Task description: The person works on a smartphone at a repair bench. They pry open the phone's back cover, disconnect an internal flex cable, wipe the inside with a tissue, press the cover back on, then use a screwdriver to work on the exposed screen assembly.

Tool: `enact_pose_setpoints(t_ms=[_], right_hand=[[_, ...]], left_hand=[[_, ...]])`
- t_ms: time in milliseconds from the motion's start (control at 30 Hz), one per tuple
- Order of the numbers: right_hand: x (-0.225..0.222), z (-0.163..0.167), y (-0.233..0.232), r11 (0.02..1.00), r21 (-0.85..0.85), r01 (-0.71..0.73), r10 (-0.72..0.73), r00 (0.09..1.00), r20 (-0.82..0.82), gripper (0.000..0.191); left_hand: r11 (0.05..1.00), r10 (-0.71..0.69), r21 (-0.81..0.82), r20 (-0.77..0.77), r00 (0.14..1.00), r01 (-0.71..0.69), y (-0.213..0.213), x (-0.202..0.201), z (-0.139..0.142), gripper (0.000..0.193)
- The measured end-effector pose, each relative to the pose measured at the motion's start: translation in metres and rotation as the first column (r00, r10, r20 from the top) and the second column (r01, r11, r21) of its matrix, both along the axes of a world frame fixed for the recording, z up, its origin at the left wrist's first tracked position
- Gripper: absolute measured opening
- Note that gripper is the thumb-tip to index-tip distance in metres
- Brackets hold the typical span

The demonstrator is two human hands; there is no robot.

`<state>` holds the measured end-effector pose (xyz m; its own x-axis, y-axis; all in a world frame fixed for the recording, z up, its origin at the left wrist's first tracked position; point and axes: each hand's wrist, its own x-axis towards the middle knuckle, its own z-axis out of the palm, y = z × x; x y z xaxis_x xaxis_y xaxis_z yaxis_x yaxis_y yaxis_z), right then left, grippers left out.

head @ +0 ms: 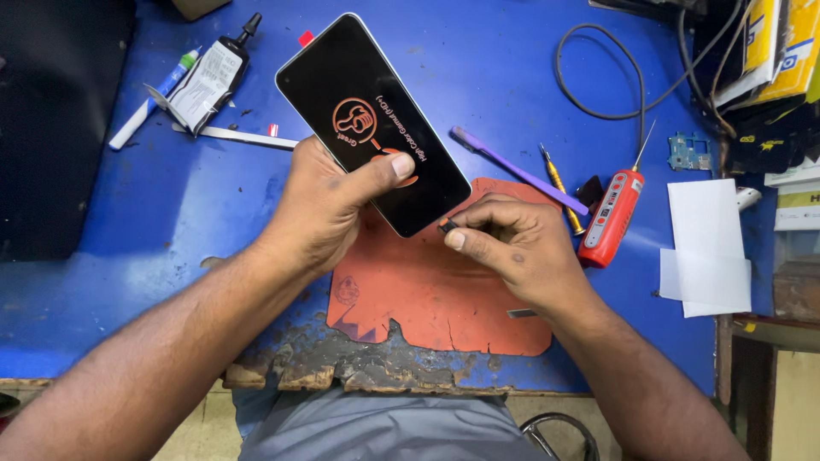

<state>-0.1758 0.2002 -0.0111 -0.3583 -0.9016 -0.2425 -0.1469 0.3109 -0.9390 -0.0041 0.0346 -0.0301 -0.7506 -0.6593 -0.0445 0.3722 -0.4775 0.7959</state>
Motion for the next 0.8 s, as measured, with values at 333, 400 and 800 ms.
enact_pose_setpoints(t_ms=[333,400,800], right_hand=[[0.003,-0.005,-0.003,1.000,-0.007,-0.006,0.006,1.000,-0.007,0.010],[0.003,-0.006,-0.002,1.000,-0.006,-0.007,0.007,1.000,0.030,0.009],[-0.002,-0.010,-0.001,0.998,-0.018,-0.053,0.055,0.992,0.116,0.009]], left_hand=[[0.997,0.021,-0.076,0.038,0.999,-0.018,0.005,0.000,-0.003,0.016],[0.997,0.011,-0.074,0.030,0.999,-0.009,0.006,0.000,-0.003,0.017],[0.995,0.007,-0.101,0.090,0.996,0.003,0.007,0.003,0.008,0.018]])
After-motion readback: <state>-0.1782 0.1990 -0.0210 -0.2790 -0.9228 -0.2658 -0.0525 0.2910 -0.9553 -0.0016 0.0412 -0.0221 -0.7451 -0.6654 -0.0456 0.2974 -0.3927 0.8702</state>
